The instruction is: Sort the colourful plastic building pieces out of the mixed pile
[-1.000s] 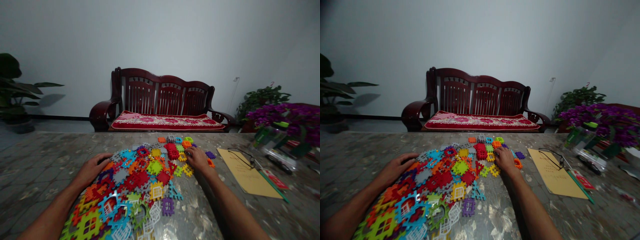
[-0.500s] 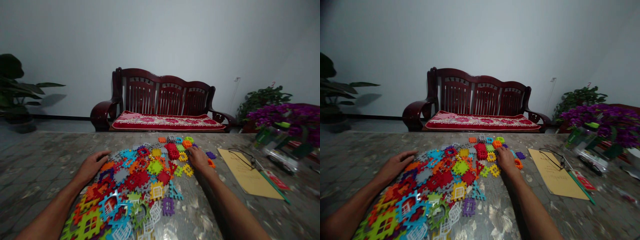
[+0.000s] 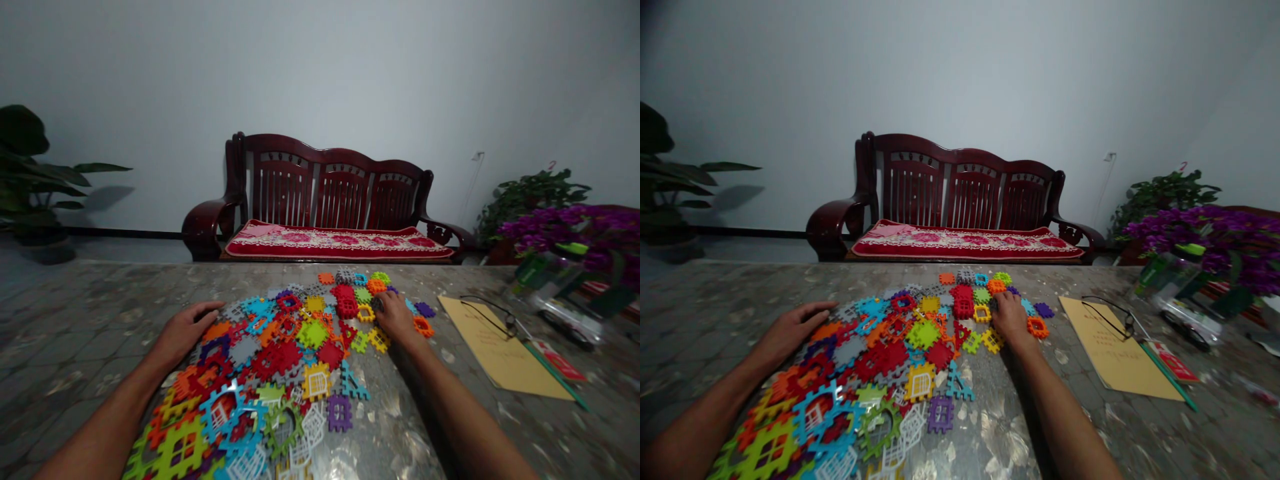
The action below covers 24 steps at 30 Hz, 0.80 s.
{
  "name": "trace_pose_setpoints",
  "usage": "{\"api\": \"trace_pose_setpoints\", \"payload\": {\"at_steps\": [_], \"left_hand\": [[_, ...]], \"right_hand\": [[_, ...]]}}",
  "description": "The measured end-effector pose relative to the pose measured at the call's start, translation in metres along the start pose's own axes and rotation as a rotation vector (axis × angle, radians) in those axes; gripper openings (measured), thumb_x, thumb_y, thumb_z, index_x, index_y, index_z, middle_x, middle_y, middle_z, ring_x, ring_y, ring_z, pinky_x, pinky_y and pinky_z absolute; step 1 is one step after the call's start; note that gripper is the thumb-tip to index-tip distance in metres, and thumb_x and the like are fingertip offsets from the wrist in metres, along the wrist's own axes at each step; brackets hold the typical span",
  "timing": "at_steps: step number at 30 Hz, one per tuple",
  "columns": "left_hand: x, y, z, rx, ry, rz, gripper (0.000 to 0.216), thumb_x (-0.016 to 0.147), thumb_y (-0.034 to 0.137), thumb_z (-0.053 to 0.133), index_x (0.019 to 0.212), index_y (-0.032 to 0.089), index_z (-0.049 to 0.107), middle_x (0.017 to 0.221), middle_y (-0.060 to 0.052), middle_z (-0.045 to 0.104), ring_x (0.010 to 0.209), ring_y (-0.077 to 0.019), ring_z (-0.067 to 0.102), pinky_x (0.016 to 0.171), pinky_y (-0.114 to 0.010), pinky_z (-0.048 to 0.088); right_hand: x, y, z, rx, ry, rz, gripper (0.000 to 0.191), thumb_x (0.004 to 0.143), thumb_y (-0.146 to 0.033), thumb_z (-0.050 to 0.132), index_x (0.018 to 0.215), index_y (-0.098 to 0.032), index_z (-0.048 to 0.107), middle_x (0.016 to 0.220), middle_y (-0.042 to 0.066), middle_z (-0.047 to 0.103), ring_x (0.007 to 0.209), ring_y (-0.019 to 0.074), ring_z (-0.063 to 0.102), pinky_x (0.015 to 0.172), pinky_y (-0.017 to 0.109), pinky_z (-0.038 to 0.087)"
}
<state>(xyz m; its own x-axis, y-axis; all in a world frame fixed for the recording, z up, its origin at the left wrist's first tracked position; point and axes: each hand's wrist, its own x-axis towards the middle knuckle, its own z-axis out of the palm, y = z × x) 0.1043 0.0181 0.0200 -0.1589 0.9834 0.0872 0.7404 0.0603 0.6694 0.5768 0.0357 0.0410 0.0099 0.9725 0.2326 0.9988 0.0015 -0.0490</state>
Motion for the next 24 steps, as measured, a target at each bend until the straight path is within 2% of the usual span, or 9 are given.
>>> {"api": "trace_pose_setpoints", "payload": {"at_steps": [5,12,16,20,24], "left_hand": [[-0.001,0.0,0.001,0.002,0.018,0.015,0.05,0.079,0.047,0.047,0.113,0.017,0.07,0.116,-0.008,0.072,0.099,-0.0247,0.069,0.09,-0.033,0.052],[0.003,-0.006,0.004,-0.017,0.052,0.031,0.047,0.075,0.047,0.051,0.107,0.02,0.073,0.11,-0.006,0.075,0.094,-0.0251,0.07,0.087,-0.032,0.052],[0.003,-0.006,0.004,-0.042,0.057,0.029,0.047,0.074,0.047,0.052,0.106,0.021,0.074,0.109,-0.006,0.075,0.092,-0.0247,0.07,0.084,-0.031,0.054],[0.002,-0.004,0.003,-0.042,0.052,0.02,0.048,0.074,0.048,0.051,0.106,0.021,0.073,0.108,-0.006,0.075,0.091,-0.0247,0.07,0.082,-0.031,0.054],[0.002,-0.004,0.003,-0.065,0.042,0.017,0.049,0.074,0.048,0.051,0.106,0.02,0.073,0.108,-0.006,0.075,0.091,-0.0249,0.07,0.082,-0.031,0.054]], "right_hand": [[0.002,0.005,0.002,-0.031,0.017,0.001,0.039,0.079,-0.008,0.049,0.114,-0.02,0.061,0.115,0.008,0.061,0.108,0.0222,0.05,0.087,0.027,0.036],[-0.002,0.007,-0.002,-0.027,0.037,-0.006,0.039,0.077,-0.008,0.05,0.112,-0.02,0.062,0.117,0.007,0.062,0.109,0.0223,0.051,0.087,0.028,0.036],[-0.012,-0.006,-0.007,0.041,0.085,-0.063,0.034,0.08,-0.015,0.052,0.111,-0.021,0.064,0.118,0.006,0.064,0.109,0.022,0.051,0.09,0.029,0.035],[-0.021,-0.024,-0.008,0.065,0.033,-0.129,0.028,0.083,-0.028,0.055,0.109,-0.023,0.066,0.117,0.006,0.065,0.108,0.023,0.05,0.093,0.031,0.033],[-0.023,-0.032,-0.009,0.044,-0.037,-0.12,0.025,0.086,-0.032,0.054,0.105,-0.024,0.068,0.114,0.005,0.066,0.108,0.0223,0.05,0.093,0.031,0.032]]}}
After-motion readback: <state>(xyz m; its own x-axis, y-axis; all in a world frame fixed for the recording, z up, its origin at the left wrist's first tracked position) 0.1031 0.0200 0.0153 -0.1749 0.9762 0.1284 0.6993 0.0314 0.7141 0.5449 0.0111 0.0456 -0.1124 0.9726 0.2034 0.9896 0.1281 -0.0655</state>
